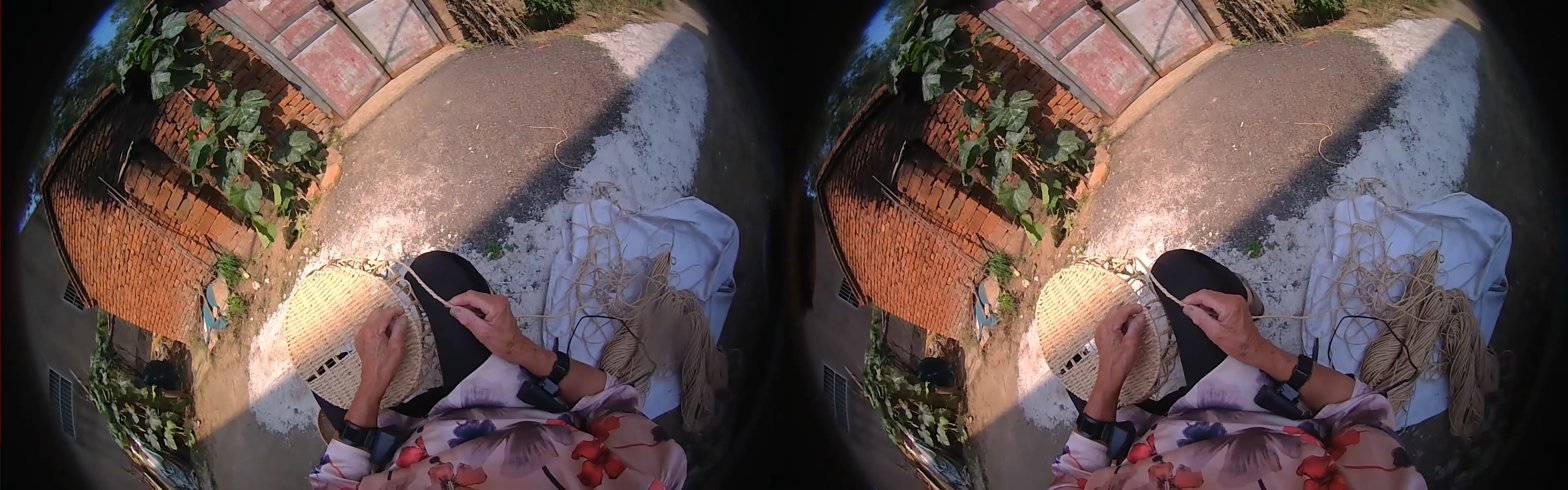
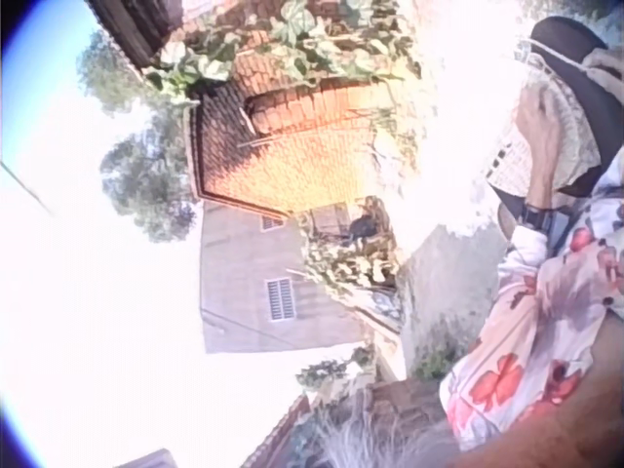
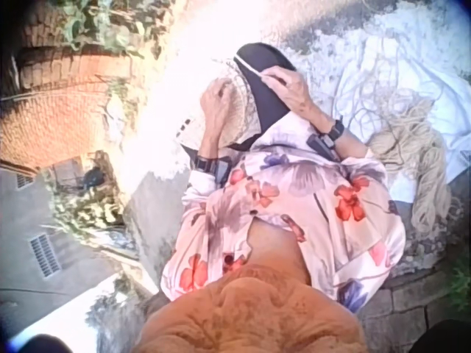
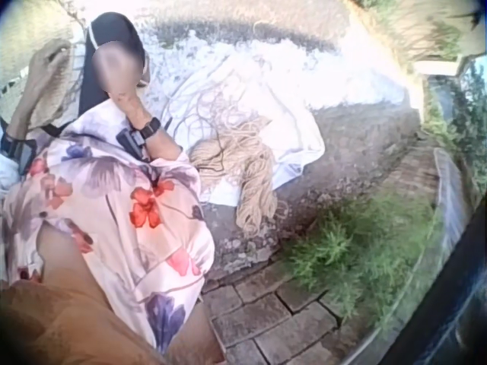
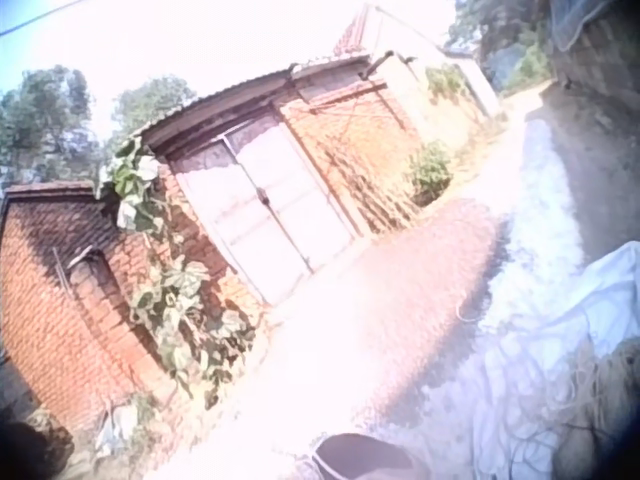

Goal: Weaving and finishing the edges of a circular bamboo basket or tray by hand.

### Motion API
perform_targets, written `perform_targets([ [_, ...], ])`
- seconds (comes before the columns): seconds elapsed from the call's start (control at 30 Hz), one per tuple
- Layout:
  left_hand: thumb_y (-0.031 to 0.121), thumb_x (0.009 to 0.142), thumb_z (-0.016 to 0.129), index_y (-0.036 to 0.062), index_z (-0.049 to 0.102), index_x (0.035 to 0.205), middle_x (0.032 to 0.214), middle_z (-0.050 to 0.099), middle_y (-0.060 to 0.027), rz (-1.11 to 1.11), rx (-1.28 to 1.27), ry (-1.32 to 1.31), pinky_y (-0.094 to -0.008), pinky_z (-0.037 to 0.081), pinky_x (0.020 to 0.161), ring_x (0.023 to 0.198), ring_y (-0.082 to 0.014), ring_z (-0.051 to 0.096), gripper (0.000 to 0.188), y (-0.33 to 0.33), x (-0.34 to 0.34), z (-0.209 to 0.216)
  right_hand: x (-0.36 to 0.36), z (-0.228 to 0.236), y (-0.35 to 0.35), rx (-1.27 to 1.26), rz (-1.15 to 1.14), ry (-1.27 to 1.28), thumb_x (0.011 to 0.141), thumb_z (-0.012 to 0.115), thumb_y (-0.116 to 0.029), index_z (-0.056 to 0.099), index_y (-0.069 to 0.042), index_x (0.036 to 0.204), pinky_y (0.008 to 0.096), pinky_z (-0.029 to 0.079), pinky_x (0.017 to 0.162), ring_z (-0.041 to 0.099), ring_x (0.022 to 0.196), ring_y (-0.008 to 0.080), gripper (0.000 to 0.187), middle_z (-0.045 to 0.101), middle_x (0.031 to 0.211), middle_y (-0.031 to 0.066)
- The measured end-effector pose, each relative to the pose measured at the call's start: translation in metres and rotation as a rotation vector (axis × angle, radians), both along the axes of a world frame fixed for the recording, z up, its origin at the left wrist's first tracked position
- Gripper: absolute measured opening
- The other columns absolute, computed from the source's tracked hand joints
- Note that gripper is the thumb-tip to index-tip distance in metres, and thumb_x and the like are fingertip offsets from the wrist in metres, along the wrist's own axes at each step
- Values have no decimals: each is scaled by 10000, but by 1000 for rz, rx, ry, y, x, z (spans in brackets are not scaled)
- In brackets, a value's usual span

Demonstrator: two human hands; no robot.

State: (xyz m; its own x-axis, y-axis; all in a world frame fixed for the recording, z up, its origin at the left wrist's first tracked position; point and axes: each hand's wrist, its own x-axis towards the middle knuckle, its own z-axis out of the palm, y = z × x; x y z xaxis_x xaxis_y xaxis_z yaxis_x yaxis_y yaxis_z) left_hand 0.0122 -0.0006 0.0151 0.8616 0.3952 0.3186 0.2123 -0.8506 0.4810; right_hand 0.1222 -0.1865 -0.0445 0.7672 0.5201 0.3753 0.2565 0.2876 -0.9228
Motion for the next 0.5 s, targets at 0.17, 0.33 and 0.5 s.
perform_targets([
  [0.17,167,857,663,71,708,979,773,596,-95,-11,49,35,-378,443,692,701,-258,600,163,0,2,1,1,2,-2,58,21,100,931,643,-80,680,14,999,237,455,629,540,706,58,122,643,795,52],
  [0.33,168,871,655,72,710,991,816,618,-102,-5,106,9,-363,445,687,729,-229,603,163,-1,-4,2,-6,14,1,38,74,-29,935,620,-69,686,15,1025,221,457,630,554,701,53,140,651,816,25],
  [0.5,227,995,568,28,633,1104,949,661,-72,-68,-1150,-69,-285,481,640,665,-133,564,236,-28,-21,26,-14,12,11,-65,161,-311,891,669,-79,694,-26,1034,305,518,667,674,736,229,155,689,875,122],
])
